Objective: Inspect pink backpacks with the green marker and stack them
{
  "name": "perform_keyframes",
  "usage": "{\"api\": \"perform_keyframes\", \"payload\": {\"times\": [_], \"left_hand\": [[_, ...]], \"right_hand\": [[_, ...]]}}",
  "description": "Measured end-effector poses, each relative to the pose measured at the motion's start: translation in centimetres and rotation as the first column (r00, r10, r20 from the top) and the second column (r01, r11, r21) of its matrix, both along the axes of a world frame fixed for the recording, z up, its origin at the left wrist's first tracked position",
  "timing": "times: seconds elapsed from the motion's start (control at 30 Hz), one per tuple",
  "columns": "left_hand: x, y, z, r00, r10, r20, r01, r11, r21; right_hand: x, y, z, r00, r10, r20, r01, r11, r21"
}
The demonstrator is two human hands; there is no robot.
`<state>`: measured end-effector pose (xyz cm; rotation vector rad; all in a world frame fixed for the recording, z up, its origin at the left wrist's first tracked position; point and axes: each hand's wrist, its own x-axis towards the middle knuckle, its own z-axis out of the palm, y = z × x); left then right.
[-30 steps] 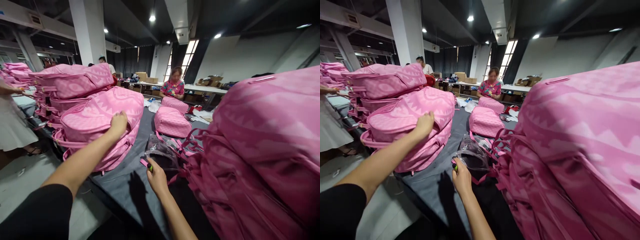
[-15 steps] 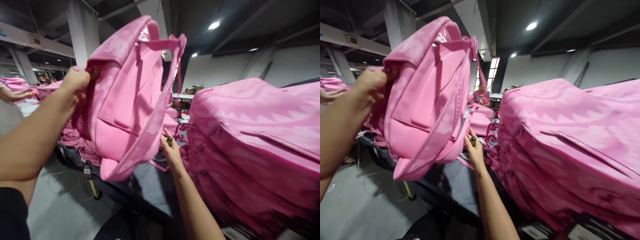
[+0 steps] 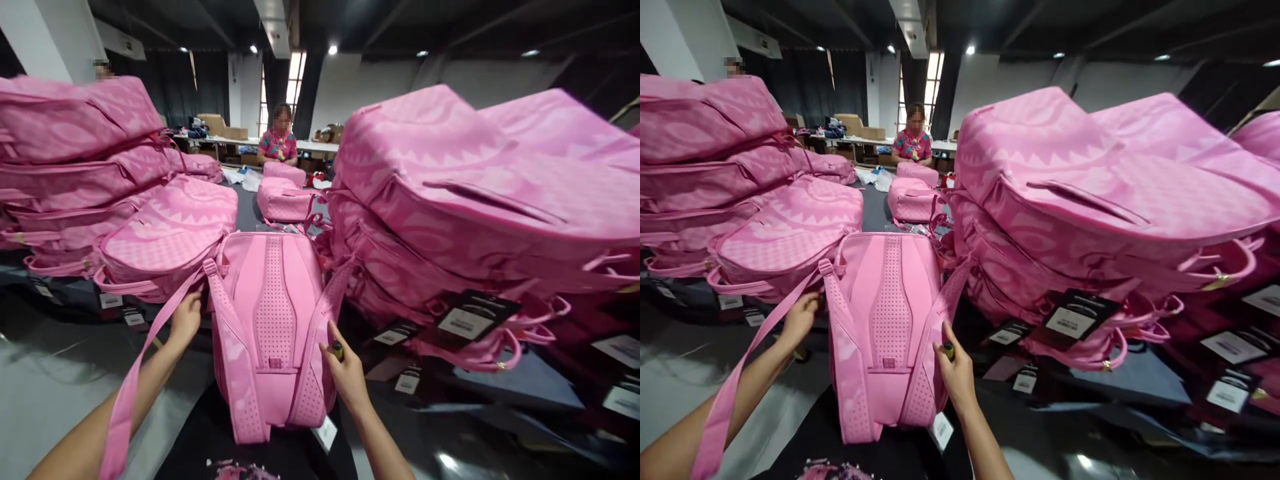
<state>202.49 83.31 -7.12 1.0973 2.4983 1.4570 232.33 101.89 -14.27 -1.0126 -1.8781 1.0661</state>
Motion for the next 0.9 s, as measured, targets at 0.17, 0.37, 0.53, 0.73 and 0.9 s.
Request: {"api": "perform_keyframes", "payload": {"times": [0.17,0.37,0.53,0.73,0.9], "left_hand": [[1.5,3.1,1.4,0.804,-0.181,-0.566,0.252,0.967,0.049],[6.2,11.3,-5.9,0.302,-0.791,-0.532,0.504,0.606,-0.616],[5.6,11.2,-8.7,0.48,-0.662,-0.576,0.574,0.733,-0.364],[3.1,14.2,-2.5,0.54,-0.597,-0.593,0.551,0.783,-0.288],[6.2,21.6,0.4,0.07,-0.806,-0.587,0.614,0.499,-0.611]], "right_hand": [[-2.2,-2.2,0.1,0.985,-0.072,0.16,0.037,0.977,0.21],[0.0,-2.7,-0.1,0.876,-0.242,0.417,0.033,0.893,0.449],[-3.5,-2.9,4.5,0.731,-0.067,0.679,-0.378,0.789,0.484],[-5.2,-0.8,6.4,0.482,-0.039,0.875,-0.383,0.889,0.251],[-3.5,-1.1,4.1,0.496,-0.096,0.863,-0.274,0.926,0.261]]}}
